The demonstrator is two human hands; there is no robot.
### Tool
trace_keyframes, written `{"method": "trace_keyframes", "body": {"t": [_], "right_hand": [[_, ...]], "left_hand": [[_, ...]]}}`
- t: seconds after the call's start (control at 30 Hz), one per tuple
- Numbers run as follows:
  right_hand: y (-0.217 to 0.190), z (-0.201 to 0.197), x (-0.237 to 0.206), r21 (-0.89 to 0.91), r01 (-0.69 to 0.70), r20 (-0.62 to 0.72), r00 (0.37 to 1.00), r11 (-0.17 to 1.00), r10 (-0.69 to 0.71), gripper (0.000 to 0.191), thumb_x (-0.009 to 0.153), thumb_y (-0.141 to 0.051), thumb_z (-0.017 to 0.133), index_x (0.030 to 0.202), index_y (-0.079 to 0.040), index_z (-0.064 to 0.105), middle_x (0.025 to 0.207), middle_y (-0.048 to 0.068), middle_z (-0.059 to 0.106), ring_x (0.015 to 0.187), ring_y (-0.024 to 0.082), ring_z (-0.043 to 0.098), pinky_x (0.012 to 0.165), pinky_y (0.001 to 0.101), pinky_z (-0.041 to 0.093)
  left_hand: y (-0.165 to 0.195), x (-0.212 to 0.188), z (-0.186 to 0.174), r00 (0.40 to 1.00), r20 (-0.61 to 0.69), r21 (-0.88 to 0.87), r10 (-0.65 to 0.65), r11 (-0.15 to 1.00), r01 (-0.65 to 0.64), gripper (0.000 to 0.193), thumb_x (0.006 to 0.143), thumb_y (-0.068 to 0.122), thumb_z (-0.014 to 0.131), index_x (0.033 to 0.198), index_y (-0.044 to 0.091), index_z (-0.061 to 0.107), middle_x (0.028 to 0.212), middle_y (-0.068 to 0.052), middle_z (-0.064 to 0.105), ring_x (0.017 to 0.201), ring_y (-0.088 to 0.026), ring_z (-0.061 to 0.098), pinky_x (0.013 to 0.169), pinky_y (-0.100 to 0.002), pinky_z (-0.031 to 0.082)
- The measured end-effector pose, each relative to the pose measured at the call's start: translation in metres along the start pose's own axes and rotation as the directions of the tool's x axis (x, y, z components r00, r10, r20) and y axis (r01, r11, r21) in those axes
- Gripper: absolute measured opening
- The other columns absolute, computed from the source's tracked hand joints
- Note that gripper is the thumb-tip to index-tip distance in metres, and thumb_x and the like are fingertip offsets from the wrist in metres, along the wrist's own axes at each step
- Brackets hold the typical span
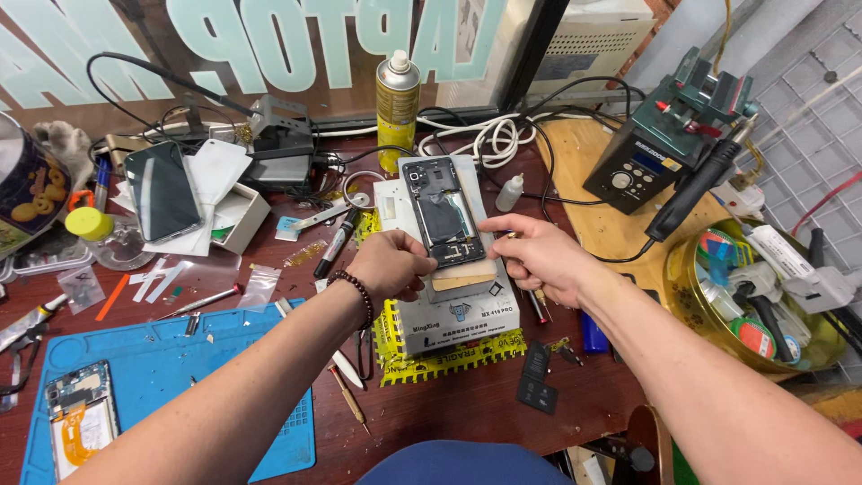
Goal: The person disassembles a Samsung smartphone on a repair bench, prying the back cover and battery out of the frame with a pry tool, then works adhesive and components around the empty frame and tightens screws with a screwdriver.
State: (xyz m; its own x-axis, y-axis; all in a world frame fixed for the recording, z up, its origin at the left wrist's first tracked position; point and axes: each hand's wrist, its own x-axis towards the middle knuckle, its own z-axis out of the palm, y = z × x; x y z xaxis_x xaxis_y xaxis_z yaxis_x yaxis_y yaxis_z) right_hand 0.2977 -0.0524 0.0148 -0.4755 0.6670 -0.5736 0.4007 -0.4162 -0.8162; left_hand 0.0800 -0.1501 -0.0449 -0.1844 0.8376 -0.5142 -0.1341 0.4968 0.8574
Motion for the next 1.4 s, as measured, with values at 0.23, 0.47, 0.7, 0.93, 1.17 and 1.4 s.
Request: {"method": "trace_keyframes", "body": {"t": [0.23,0.47,0.7,0.93,1.17,1.4], "right_hand": [[0.003,0.009,0.004,0.010,0.050,0.011,0.999,0.999,-0.050,0.044,0.086,0.001,0.068,0.128,-0.010,0.059,0.079,-0.002,0.051,0.050,0.003,0.038,0.039,0.0215,0.025],[0.000,0.021,-0.002,-0.123,0.083,-0.039,0.995,0.989,-0.088,0.042,0.086,-0.002,0.070,0.126,-0.010,0.059,0.082,-0.002,0.053,0.051,0.004,0.042,0.039,0.0220,0.027],[0.007,0.006,0.004,-0.074,0.024,0.031,0.999,0.997,-0.022,0.048,0.086,-0.004,0.071,0.131,-0.013,0.059,0.086,-0.003,0.056,0.056,0.005,0.042,0.042,0.0218,0.027],[0.036,-0.106,0.035,0.191,-0.032,-0.238,0.968,0.981,0.079,0.056,0.092,0.004,0.055,0.145,-0.011,0.044,0.112,0.018,0.069,0.094,0.023,0.069,0.079,0.0325,0.061],[0.111,-0.115,0.064,-0.043,-0.126,-0.387,0.917,0.991,0.100,0.034,0.090,0.006,0.067,0.123,0.003,0.061,0.103,0.015,0.070,0.091,0.026,0.071,0.075,0.0381,0.062],[0.144,-0.068,0.072,-0.742,-0.128,-0.428,0.846,0.659,-0.318,0.038,0.083,-0.011,0.077,0.120,-0.007,0.069,0.106,0.019,0.074,0.106,0.037,0.069,0.094,0.0456,0.055]], "left_hand": [[0.003,-0.002,-0.003,0.999,0.027,0.006,-0.037,0.999,0.037,0.021,0.082,0.006,0.078,0.080,0.007,0.058,0.068,-0.006,0.065,0.053,-0.016,0.062,0.045,-0.031,0.053],[0.002,-0.009,-0.004,1.000,-0.004,0.060,-0.026,0.998,0.026,0.021,0.083,0.009,0.080,0.079,0.006,0.059,0.069,-0.006,0.066,0.054,-0.015,0.064,0.045,-0.030,0.052],[0.007,-0.015,-0.006,0.999,0.007,0.076,-0.032,0.997,0.032,0.021,0.085,0.013,0.079,0.079,0.006,0.060,0.069,-0.005,0.066,0.054,-0.015,0.063,0.044,-0.030,0.050],[0.014,-0.024,-0.010,0.996,0.001,0.103,-0.088,0.991,0.088,0.020,0.086,0.013,0.080,0.081,0.007,0.061,0.072,-0.004,0.067,0.058,-0.013,0.065,0.048,-0.029,0.051],[0.015,-0.027,-0.013,0.995,-0.035,0.140,-0.094,0.985,0.098,0.017,0.086,0.014,0.079,0.083,0.008,0.063,0.076,-0.002,0.069,0.062,-0.012,0.066,0.051,-0.028,0.055],[0.010,-0.026,-0.014,0.992,-0.100,0.179,-0.076,0.980,0.093,0.017,0.085,0.017,0.079,0.084,0.008,0.064,0.078,-0.001,0.068,0.063,-0.011,0.065,0.052,-0.029,0.057]]}}
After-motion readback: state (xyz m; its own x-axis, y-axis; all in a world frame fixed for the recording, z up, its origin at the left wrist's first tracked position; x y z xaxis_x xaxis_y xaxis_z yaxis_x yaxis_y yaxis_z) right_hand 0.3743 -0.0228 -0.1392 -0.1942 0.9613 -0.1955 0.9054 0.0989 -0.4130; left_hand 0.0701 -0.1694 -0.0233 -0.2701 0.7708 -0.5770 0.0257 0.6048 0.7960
